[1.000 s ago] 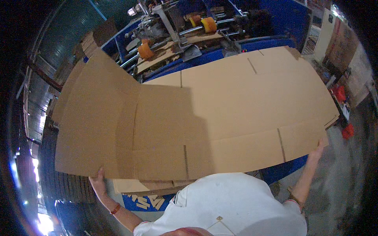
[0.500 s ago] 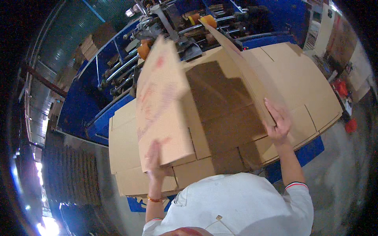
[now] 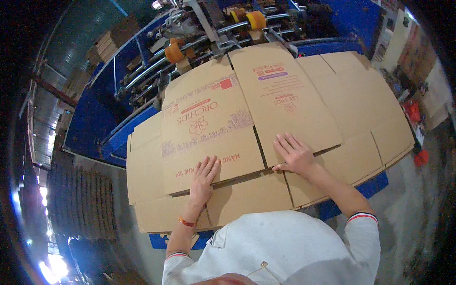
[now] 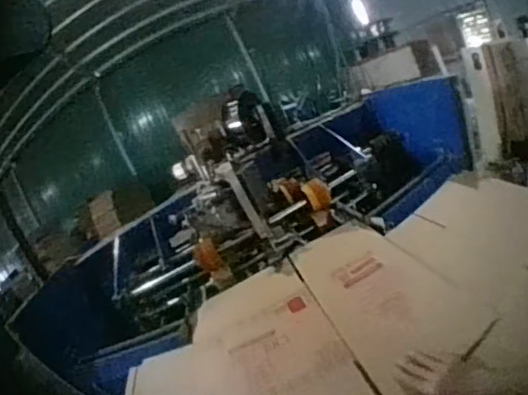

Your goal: The person repeatedly picks up flat cardboard sheets from a stack, folds them along pre-scored lines into box shapes, and places them back on the stack. The action is continuous and repetitive throughout the clip.

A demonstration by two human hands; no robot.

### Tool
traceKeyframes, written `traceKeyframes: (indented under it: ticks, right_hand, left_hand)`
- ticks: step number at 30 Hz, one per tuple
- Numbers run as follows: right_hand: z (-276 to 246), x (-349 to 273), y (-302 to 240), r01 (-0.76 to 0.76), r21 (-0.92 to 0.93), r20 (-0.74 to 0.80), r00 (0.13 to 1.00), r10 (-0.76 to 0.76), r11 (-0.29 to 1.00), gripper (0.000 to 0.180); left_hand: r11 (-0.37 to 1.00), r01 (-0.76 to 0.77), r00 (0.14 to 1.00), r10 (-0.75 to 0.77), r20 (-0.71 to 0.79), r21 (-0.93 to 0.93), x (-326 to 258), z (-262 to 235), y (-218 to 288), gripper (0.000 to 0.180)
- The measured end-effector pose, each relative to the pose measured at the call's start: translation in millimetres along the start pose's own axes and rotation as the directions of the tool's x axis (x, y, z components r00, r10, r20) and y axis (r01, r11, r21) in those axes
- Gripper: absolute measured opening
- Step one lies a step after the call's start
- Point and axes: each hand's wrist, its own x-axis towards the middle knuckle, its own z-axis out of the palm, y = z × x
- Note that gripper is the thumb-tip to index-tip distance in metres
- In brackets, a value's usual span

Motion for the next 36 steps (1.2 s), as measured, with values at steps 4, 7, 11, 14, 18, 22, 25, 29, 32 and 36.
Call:
traceKeyframes:
  ticks: [4, 7, 11, 14, 18, 22, 25, 29, 32, 36]
  right_hand:
    - [-6, 4, 29, -0.051, 0.28, 0.157, 0.988, 0.006, 0.959, 0.066]
    - [0, 6, 84, -0.342, 0.425, 0.195, 0.939, 0.284, 0.838, 0.048]
    - [60, 18, 223, -0.641, 0.72, 0.231, 0.583, 0.779, 0.266, 0.048]
    - [82, 40, 305, -0.582, 0.773, 0.551, 0.421, 0.721, -0.251, 0.051]
    - [80, 67, 329, -0.648, 0.713, 0.627, 0.419, 0.657, -0.267, 0.054]
    - [86, 101, 291, -0.742, 0.645, 0.631, 0.384, 0.674, -0.181, 0.059]
    - [83, 108, 284, -0.81, 0.58, 0.536, 0.295, 0.791, -0.09, 0.066]
    - [124, 61, 326, -0.856, 0.403, 0.363, 0.474, 0.802, 0.324, 0.074]
    - [106, 95, 288, -0.825, 0.161, 0.277, 0.565, 0.777, 0.542, 0.074]
    - [124, 86, 285, -0.806, -0.088, 0.149, 0.57, 0.808, 0.585, 0.072]
  left_hand:
    - [1.0, -0.018, 0.981, 0.014, 0.193, 0.02, 2, -29, -2, 0.073]
    - [0.971, 0.046, 0.962, 0.021, 0.273, -0.236, 22, -47, -50, 0.069]
    - [0.803, 0.594, 0.705, -0.552, -0.445, -0.054, 57, 0, -208, 0.056]
    - [0.536, 0.809, 0.575, -0.806, 0.138, -0.24, 78, -22, -297, 0.073]
    - [0.245, 0.788, 0.416, -0.888, 0.195, -0.565, 97, -26, -274, 0.08]
    - [0.354, 0.876, 0.398, -0.914, 0.075, -0.328, 79, 11, -305, 0.082]
    - [0.414, 0.901, 0.42, -0.907, 0.019, -0.131, 83, 5, -290, 0.081]
    - [0.434, 0.897, 0.433, -0.901, -0.023, -0.086, 97, 5, -284, 0.08]
    - [0.375, 0.925, 0.371, -0.926, -0.068, -0.066, 87, -3, -270, 0.08]
    - [0.377, 0.926, 0.371, -0.918, -0.138, -0.015, 88, 7, -279, 0.079]
